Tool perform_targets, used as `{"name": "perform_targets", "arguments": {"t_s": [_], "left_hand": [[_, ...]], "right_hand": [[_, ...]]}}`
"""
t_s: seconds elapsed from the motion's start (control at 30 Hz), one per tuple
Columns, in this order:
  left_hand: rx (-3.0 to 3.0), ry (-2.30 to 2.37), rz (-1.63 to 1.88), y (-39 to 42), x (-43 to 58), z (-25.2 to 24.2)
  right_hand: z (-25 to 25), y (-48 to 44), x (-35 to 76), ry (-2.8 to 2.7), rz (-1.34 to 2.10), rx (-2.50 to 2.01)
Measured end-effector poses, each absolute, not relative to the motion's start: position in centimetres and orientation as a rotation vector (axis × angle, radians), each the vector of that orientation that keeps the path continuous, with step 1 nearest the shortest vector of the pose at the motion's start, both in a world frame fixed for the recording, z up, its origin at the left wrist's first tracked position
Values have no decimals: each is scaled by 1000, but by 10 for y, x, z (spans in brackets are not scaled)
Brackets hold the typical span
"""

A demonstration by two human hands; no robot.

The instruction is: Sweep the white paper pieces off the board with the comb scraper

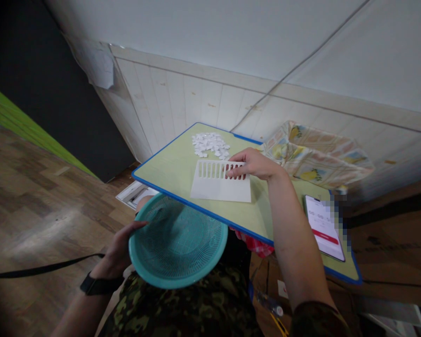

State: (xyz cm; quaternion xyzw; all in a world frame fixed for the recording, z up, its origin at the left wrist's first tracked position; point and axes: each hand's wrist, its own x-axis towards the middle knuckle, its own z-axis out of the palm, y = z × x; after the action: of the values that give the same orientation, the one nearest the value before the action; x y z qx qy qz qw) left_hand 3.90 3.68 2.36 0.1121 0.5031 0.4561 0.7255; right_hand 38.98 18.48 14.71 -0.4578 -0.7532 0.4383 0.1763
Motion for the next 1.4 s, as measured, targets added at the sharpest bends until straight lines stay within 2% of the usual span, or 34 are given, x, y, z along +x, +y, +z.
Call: {"name": "perform_targets", "arguments": {"t_s": [0.2, 0.43, 0.6, 1.0, 1.23, 1.4], "left_hand": [[259, 1115, 1009, 37, 38, 23], [225, 1115, 1022, 37, 38, 24], [205, 1092, 1033, 37, 37, 21], [224, 1123, 1046, 38, 36, 21], [223, 1112, 1042, 38, 36, 21], [193, 1123, 1055, 39, 38, 24]], "right_hand": [[148, 184, 390, -2105, 1262, -1267], [120, 205, 384, -1679, 902, -1218], [104, 210, 375, -1725, 796, -1243], [126, 188, 365, -2047, 1186, -1185], [125, 193, 373, -1871, 1088, -1206], [126, 192, 375, -1970, 1240, -1237]]}}
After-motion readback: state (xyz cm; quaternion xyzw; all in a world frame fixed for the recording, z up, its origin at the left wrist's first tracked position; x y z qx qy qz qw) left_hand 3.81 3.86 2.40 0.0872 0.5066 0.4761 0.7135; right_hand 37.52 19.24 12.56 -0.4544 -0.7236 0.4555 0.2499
